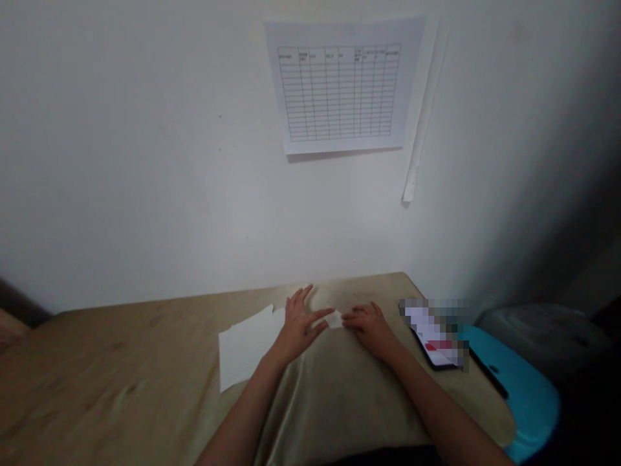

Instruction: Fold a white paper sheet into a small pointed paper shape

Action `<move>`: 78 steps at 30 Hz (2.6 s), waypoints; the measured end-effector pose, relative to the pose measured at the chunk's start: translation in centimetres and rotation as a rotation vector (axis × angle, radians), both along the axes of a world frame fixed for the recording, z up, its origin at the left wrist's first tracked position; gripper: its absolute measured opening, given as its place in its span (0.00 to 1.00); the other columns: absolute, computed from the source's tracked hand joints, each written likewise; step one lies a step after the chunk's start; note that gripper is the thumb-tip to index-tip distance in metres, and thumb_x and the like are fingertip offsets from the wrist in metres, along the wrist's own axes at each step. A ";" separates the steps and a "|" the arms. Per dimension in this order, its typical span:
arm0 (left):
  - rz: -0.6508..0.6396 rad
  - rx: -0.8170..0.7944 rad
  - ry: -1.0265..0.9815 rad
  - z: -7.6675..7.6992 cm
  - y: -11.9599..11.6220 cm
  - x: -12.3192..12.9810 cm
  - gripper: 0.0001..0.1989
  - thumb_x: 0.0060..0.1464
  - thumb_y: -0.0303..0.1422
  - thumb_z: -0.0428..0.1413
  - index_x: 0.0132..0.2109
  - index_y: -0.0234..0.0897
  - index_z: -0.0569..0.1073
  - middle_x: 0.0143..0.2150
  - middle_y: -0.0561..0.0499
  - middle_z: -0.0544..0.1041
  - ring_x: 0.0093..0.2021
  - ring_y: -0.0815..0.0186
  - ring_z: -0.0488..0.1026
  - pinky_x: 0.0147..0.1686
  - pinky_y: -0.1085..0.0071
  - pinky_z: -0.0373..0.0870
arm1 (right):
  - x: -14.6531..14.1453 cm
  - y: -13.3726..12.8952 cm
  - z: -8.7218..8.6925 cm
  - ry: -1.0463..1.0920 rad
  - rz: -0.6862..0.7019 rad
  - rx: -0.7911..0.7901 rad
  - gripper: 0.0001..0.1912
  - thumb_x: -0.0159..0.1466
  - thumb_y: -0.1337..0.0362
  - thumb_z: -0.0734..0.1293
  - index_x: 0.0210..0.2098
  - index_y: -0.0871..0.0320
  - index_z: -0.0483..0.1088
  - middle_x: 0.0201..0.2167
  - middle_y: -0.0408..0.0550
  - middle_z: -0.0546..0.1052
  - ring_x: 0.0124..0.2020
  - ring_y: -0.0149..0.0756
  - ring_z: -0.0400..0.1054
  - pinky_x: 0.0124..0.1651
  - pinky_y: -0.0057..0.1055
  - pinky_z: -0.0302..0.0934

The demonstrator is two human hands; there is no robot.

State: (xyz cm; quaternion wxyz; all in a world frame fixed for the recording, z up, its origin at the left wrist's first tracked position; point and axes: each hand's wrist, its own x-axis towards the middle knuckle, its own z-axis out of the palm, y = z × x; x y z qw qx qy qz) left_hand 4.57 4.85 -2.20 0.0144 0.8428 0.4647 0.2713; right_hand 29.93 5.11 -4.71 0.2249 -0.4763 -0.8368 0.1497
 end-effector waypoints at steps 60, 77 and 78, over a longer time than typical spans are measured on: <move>0.413 -0.227 0.236 -3.7 0.3 4.5 0.30 0.61 0.60 0.41 0.67 0.64 0.60 0.76 0.48 0.47 0.73 0.34 0.37 0.62 0.26 0.29 | -0.4 -0.4 1.7 -0.068 0.046 -0.071 0.29 0.60 0.73 0.60 0.54 0.37 0.72 0.57 0.37 0.76 0.61 0.44 0.60 0.69 0.60 0.31; 0.439 -0.244 0.234 -3.6 0.8 3.4 0.28 0.62 0.59 0.41 0.66 0.66 0.60 0.75 0.48 0.49 0.73 0.33 0.38 0.60 0.24 0.31 | -0.4 -0.4 1.5 -0.044 0.030 -0.077 0.28 0.59 0.72 0.61 0.52 0.39 0.75 0.57 0.36 0.76 0.61 0.46 0.60 0.69 0.62 0.30; 0.437 -0.243 0.232 -3.6 0.8 3.3 0.28 0.61 0.59 0.42 0.67 0.66 0.60 0.75 0.48 0.49 0.73 0.33 0.37 0.60 0.24 0.31 | -0.4 -0.4 1.5 -0.042 0.029 -0.078 0.28 0.59 0.73 0.60 0.52 0.39 0.75 0.57 0.36 0.76 0.61 0.46 0.60 0.69 0.61 0.30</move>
